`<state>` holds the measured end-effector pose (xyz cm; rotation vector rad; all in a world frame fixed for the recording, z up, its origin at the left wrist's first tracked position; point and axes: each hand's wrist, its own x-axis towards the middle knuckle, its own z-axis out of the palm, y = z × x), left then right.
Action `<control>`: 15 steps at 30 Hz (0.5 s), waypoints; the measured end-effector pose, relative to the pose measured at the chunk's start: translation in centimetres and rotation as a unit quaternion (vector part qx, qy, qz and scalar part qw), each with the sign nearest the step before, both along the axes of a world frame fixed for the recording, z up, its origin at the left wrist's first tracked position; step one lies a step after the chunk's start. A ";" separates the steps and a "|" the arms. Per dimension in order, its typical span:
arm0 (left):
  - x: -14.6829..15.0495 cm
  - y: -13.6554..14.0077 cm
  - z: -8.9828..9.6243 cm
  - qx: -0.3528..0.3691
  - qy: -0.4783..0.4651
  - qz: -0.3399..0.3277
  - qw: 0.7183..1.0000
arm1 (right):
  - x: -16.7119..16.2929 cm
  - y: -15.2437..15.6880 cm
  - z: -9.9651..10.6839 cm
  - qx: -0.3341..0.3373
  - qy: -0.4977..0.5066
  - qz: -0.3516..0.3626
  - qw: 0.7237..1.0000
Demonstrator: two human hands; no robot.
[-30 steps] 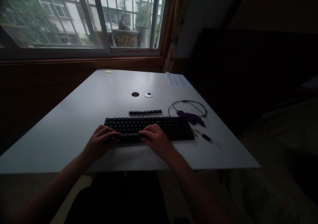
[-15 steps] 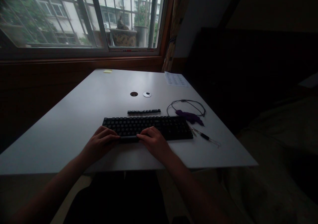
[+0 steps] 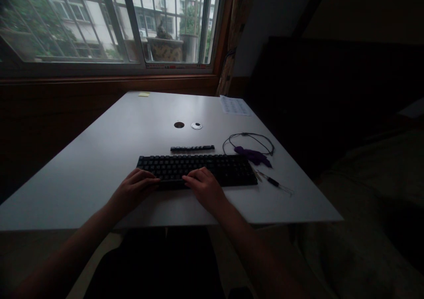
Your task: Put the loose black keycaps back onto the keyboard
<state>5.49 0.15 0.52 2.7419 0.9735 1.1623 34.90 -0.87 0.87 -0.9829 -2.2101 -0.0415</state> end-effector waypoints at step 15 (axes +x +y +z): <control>0.0 -0.1 0.0 0.050 0.064 0.011 0.997 | 0.0 -0.2 0.1 0.001 -0.013 -0.001 1.000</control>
